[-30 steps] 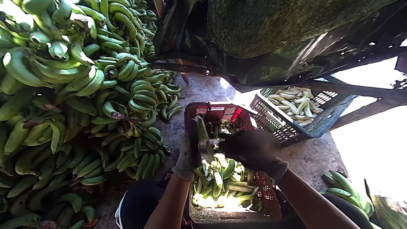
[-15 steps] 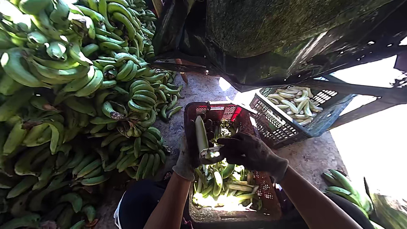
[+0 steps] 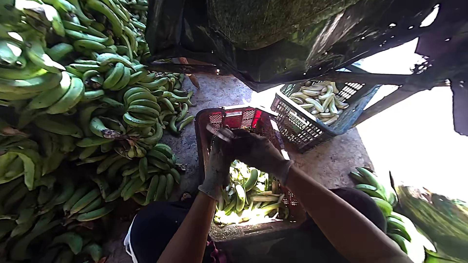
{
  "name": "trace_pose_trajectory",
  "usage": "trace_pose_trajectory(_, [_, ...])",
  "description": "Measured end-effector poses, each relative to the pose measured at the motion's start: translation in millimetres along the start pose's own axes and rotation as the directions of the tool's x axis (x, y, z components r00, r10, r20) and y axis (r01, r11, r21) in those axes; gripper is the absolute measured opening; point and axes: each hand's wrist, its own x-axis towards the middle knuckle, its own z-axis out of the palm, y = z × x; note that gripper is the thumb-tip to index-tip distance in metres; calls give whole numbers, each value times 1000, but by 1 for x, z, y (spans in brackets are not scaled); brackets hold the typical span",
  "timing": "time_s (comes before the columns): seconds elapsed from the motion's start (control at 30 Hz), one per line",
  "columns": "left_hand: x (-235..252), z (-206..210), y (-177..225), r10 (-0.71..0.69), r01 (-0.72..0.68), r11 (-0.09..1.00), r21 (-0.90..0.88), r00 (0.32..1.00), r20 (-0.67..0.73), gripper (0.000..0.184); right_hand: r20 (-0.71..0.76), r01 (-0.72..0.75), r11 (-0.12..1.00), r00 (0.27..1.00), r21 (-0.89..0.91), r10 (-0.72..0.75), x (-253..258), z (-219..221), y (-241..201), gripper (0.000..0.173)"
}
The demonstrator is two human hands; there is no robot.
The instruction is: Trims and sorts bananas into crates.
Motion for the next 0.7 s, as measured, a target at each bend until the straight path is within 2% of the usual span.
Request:
trace_pose_trajectory(0.07, [-1,14,-8,-66,71,994,-77,996,60,32,35,-30,978,999,-206,38,0,-2,11,62])
trace_pose_trajectory(0.1, [1,20,-15,-83,89,995,-54,992,96,34,22,-43,959,998,-280,51,-1,-12,17,59])
trace_pose_trajectory(0.13, [4,26,-22,-95,93,995,26,984,148,36,-22,-48,936,999,-348,44,-3,-29,19,55])
trace_pose_trajectory(0.17, [7,31,-34,-117,68,977,204,965,234,40,-112,-51,918,994,-394,7,-10,-51,17,47])
trace_pose_trajectory(0.2, [7,37,-45,-167,11,890,456,938,304,44,-249,-50,899,966,-434,-66,-15,-71,23,40])
trace_pose_trajectory(0.23, [4,44,-59,-260,-54,726,686,902,346,48,-390,-59,878,908,-476,-150,-17,-90,35,37])
trace_pose_trajectory(0.27, [0,53,-74,-393,-106,517,849,852,345,52,-484,-83,880,857,-468,-176,-21,-109,42,39])
trace_pose_trajectory(0.3, [-5,62,-90,-525,-124,316,941,803,282,59,-528,-82,913,835,-399,-156,-29,-125,43,43])
trace_pose_trajectory(0.37, [-15,79,-127,-667,-97,21,995,740,87,72,-589,-146,919,801,-366,-108,-40,-143,47,45])
trace_pose_trajectory(0.4, [-18,84,-147,-666,-69,-67,995,746,7,72,-601,-132,925,790,-358,-120,-41,-142,53,43])
trace_pose_trajectory(0.43, [-20,88,-166,-634,-27,-100,995,772,-43,73,-586,-75,935,796,-346,-153,-38,-135,60,39])
trace_pose_trajectory(0.47, [-19,91,-181,-567,-21,-109,994,822,-45,77,-554,12,950,810,-313,-193,-32,-126,64,34])
trace_pose_trajectory(0.5, [-18,92,-190,-523,-19,-104,994,851,-39,76,-500,25,959,849,-282,-169,-28,-116,66,31])
trace_pose_trajectory(0.53, [-17,92,-192,-527,-16,-99,995,849,-39,70,-417,-25,961,904,-274,-95,-26,-108,64,28])
trace_pose_trajectory(0.57, [-18,91,-188,-578,-20,-88,996,815,-35,62,-279,-90,960,960,-265,13,-27,-103,56,29])
trace_pose_trajectory(0.6, [-18,85,-181,-634,-17,-60,998,773,-25,56,-134,-122,955,987,-269,89,-27,-98,50,32])
trace_pose_trajectory(0.63, [-15,77,-174,-644,28,14,1000,765,-12,55,-17,-121,959,992,-256,121,-25,-93,48,36])
trace_pose_trajectory(0.7, [-10,64,-153,-532,154,314,937,846,39,64,139,-123,977,979,-172,147,-20,-81,51,46])
